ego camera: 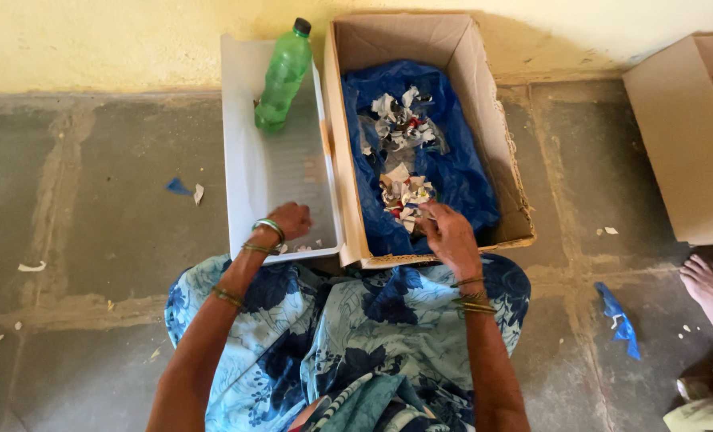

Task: The person sits on the floor and sorts small pieces of paper and plastic from a white tray into a cardboard box lined with a blue plastic bag. They handle items one at a time, occasionally adjusting the bag and continuing to transfer materials.

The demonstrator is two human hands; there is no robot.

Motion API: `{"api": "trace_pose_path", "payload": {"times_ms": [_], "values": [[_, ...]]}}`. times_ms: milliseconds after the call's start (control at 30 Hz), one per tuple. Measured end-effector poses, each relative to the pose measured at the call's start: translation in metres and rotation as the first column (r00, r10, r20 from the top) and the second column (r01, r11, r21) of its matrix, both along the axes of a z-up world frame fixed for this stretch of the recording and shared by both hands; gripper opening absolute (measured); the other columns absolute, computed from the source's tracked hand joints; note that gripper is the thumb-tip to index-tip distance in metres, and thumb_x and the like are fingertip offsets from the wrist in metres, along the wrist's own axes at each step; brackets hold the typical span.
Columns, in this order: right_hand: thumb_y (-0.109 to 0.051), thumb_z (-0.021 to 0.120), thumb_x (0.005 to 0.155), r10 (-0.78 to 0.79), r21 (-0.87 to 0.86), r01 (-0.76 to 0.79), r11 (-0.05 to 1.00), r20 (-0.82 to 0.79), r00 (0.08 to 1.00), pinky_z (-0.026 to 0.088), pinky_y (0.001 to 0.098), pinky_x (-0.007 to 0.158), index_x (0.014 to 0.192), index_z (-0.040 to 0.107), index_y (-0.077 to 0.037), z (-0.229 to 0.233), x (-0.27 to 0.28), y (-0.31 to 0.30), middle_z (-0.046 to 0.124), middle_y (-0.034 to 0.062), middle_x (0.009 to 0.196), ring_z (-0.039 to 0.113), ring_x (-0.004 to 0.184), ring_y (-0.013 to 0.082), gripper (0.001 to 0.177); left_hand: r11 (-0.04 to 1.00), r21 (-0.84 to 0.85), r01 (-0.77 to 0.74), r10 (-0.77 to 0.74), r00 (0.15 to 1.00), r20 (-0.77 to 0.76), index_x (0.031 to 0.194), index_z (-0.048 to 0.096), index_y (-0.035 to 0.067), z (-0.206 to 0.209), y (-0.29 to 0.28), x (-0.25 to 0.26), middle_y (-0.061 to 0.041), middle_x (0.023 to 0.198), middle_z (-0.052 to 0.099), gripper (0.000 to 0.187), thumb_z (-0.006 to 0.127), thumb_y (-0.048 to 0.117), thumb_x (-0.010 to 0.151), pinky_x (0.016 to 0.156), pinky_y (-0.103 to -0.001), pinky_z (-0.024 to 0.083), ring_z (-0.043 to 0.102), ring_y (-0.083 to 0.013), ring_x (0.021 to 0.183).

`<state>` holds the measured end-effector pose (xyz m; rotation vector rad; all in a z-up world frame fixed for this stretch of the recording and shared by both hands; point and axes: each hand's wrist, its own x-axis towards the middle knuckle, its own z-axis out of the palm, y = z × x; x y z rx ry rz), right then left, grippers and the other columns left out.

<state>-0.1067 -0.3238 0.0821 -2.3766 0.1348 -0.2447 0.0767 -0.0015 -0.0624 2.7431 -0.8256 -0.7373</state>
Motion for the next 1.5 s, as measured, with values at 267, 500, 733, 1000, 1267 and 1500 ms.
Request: {"api": "trace_pose_path", "payload": {"times_ms": [267, 500, 733, 1000, 1267, 1500], "values": [[-0.047, 0.077, 0.082, -0.043, -0.537, 0.053, 0.842, 0.032, 0.999, 0.053, 0.0522, 0.089, 0.137, 0.056, -0.003, 0.001, 0.048, -0.096, 0.065, 0.0248, 0.126, 0.065, 0.107, 0.0444, 0.074, 0.803, -0.585, 0.116, 0.276, 0.797, 0.537, 0.121, 0.062, 0.001, 0.148, -0.047, -0.037, -0.022, 0.12, 0.061, 0.048, 0.072, 0.038, 0.091, 0.098, -0.048, 0.049, 0.06, -0.0373, 0.113], [-0.04, 0.083, 0.076, -0.234, -0.705, -0.152, 0.693, -0.419, 0.877, 0.053, 0.051, 0.092, 0.132, 0.053, -0.003, -0.027, 0.087, -0.128, 0.066, 0.0251, 0.118, 0.064, 0.111, 0.0419, 0.074, 0.9, 0.179, 0.397, -0.435, 0.84, 0.324, 0.134, 0.061, 0.012, 0.178, -0.132, -0.075, -0.017, 0.115, 0.065, 0.068, 0.077, 0.042, 0.074, 0.119, -0.06, 0.017, 0.054, -0.0338, 0.119], [-0.024, 0.07, 0.084, -0.179, -0.742, -0.085, 0.665, -0.269, 0.946, 0.053, 0.0515, 0.089, 0.117, 0.061, -0.004, -0.04, 0.081, -0.12, 0.067, 0.0219, 0.116, 0.064, 0.11, 0.0421, 0.04, 0.833, 0.43, 0.347, -0.483, 0.835, 0.263, 0.103, 0.077, 0.019, 0.129, -0.173, -0.049, -0.008, 0.115, 0.07, 0.026, 0.072, 0.032, 0.082, 0.101, -0.047, 0.035, 0.058, -0.0283, 0.117], [-0.021, 0.064, 0.103, 0.318, -0.233, -0.266, 0.936, 0.226, 0.921, 0.057, 0.0451, 0.107, 0.117, 0.057, -0.008, -0.022, 0.054, -0.073, 0.062, 0.0232, 0.147, 0.067, 0.125, 0.0399, 0.021, 0.888, -0.304, 0.345, -0.126, 0.818, 0.562, 0.1, 0.071, 0.005, 0.076, -0.188, -0.031, -0.02, 0.105, 0.063, 0.023, 0.069, 0.007, 0.077, 0.068, -0.047, 0.054, 0.063, -0.0377, 0.099], [-0.017, 0.08, 0.078, 0.166, -0.121, -0.179, 0.976, -0.111, 0.98, 0.052, 0.0512, 0.079, 0.139, 0.047, -0.002, -0.017, 0.052, -0.02, 0.069, 0.0272, 0.103, 0.066, 0.096, 0.0459, 0.071, 0.662, -0.744, 0.092, 0.02, 0.99, 0.141, 0.092, 0.063, 0.002, 0.061, -0.214, -0.029, -0.02, 0.094, 0.066, 0.02, 0.068, 0.015, 0.078, 0.085, -0.047, 0.054, 0.067, -0.041, 0.093], [0.012, 0.058, 0.08, 0.112, -0.214, -0.086, 0.973, 0.11, 0.988, 0.055, 0.0497, 0.083, 0.119, 0.071, -0.009, 0.012, 0.032, -0.027, 0.072, 0.0221, 0.1, 0.069, 0.094, 0.0431, 0.047, 0.518, -0.849, 0.1, 0.401, 0.849, 0.344, 0.126, 0.06, 0.001, 0.048, -0.194, 0.031, -0.023, 0.128, 0.059, 0.056, 0.08, 0.033, 0.084, 0.11, -0.048, 0.044, 0.054, -0.042, 0.124]]}}
